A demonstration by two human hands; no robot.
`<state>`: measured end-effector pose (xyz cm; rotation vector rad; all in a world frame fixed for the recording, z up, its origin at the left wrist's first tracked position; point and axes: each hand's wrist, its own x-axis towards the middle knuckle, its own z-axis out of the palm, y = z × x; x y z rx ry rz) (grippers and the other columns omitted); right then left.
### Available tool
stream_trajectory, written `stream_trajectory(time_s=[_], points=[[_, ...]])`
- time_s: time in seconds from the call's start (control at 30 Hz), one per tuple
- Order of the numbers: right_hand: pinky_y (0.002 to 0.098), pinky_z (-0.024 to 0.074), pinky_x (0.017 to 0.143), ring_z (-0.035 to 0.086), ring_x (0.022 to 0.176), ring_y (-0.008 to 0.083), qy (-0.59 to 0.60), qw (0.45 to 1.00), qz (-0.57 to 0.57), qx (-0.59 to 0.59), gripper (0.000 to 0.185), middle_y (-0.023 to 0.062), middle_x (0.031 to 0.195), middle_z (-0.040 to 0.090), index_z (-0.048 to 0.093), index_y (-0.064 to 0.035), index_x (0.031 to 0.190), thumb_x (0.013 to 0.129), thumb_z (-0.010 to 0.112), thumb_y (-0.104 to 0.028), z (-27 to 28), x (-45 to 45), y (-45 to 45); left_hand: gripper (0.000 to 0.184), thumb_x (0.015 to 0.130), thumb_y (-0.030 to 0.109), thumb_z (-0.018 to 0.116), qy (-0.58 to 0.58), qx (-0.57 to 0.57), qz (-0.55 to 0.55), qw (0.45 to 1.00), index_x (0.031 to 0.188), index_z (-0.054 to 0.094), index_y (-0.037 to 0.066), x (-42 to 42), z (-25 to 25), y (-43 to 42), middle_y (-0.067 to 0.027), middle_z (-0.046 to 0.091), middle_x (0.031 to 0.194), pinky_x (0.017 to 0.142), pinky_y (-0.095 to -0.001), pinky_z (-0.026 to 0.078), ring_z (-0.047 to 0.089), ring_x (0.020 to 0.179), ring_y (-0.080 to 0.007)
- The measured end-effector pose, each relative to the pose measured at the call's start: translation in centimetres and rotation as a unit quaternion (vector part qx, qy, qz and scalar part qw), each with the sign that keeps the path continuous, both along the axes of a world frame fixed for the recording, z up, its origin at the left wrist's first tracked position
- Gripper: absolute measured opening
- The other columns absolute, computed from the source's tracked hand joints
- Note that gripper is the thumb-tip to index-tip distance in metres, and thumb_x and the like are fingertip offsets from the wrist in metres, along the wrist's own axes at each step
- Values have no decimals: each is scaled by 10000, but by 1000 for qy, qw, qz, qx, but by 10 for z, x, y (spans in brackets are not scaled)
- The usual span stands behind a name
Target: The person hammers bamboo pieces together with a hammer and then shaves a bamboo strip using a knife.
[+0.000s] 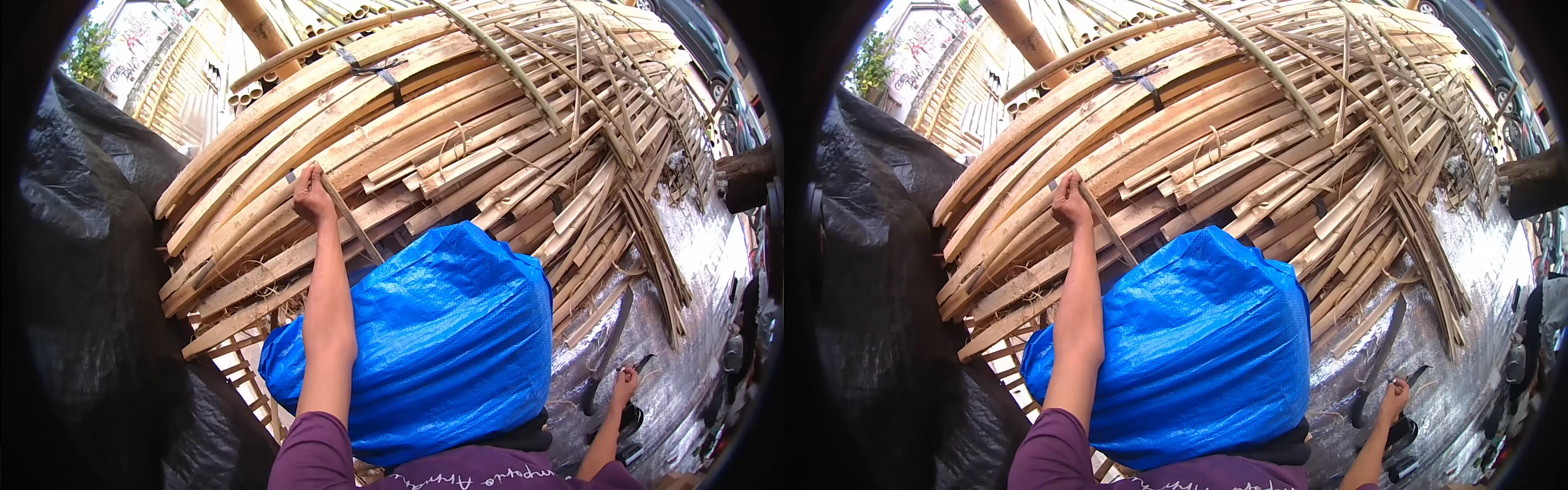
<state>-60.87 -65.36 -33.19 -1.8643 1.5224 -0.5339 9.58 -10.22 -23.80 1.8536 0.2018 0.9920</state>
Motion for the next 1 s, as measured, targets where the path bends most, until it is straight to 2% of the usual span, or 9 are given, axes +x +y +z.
stream_trajectory(time_s=[0.07, 0.1, 0.2, 0.37, 0.57, 0.7, 0.83, 0.9, 1.0], points=[[258, 445, 612, 548, 690, 105, 89, 996, 7, -14, 224, 18, 767, 584, 571, -35, 1044, 841, 644, -97, -3, -11, 8, 203, 794, 222, 778, -6, -4, 3, 1000, 933, 755, 74, 2, -5, -2, -84, 734, 919, 715, -284, 527, 694, 796, -165], [288, 454, 690, 548, 722, 134, 71, 996, 1, 60, 278, 30, 786, 577, 569, -33, 1060, 806, 665, -91, 7, -5, 19, 199, 798, 223, 774, -20, 21, 12, 1000, 926, 754, 72, 7, -13, 1, -79, 734, 912, 714, -284, 526, 693, 795, -164], [285, 458, 684, 538, 727, 130, 152, 986, 60, 15, 283, 40, 813, 562, 566, -38, 1055, 800, 674, -95, -14, -20, 23, 186, 800, 219, 770, -40, 42, 18, 998, 907, 753, 68, 9, -16, 1, -74, 734, 898, 717, -287, 526, 693, 800, -171], [334, 461, 737, 563, 784, 197, 189, 981, 12, 47, 348, 92, 860, 585, 562, -41, 1093, 797, 702, -160, -13, -13, 22, 156, 789, 214, 770, -49, 116, 42, 991, 863, 753, 78, 7, -13, 3, -79, 729, 894, 741, -313, 526, 693, 832, -215], [331, 481, 697, 551, 782, 182, 198, 978, 63, 20, 306, 98, 905, 570, 555, -16, 1066, 827, 681, -161, 13, 5, 33, 150, 801, 335, 746, -17, 176, 67, 982, 856, 758, 196, 6, -17, 11, 52, 729, 951, 775, -309, 338, 670, 881, -111], [327, 476, 672, 557, 766, 184, 166, 984, 53, 31, 306, 104, 900, 582, 556, -24, 1077, 846, 673, -186, 5, 2, 35, 185, 772, 291, 777, -13, 143, 90, 986, 856, 763, 127, 6, -14, 5, -29, 732, 897, 733, -307, 485, 682, 828, -196], [284, 444, 544, 537, 656, 134, 160, 984, 38, 69, 301, 66, 838, 565, 541, -56, 1100, 856, 665, -180, -22, -22, 17, 178, 778, 283, 776, -9, 129, 99, 987, 857, 762, 124, 10, -13, 2, -18, 726, 911, 740, -297, 486, 673, 839, -196], [271, 424, 505, 520, 616, 117, 139, 987, 41, 62, 295, 54, 819, 554, 537, -67, 1102, 858, 661, -174, -32, -31, 12, 162, 805, 348, 740, -17, 126, 83, 988, 849, 760, 194, 7, -15, 2, 76, 717, 947, 818, -332, 312, 634, 852, -96], [260, 396, 457, 497, 561, 102, 109, 992, 50, 35, 274, 39, 788, 539, 535, -80, 1095, 863, 653, -164, -45, -41, 11, 205, 801, 350, 750, 19, 156, 112, 981, 847, 764, 151, 1, -7, -3, 42, 711, 976, 855, -342, 361, 645, 914, -139]])
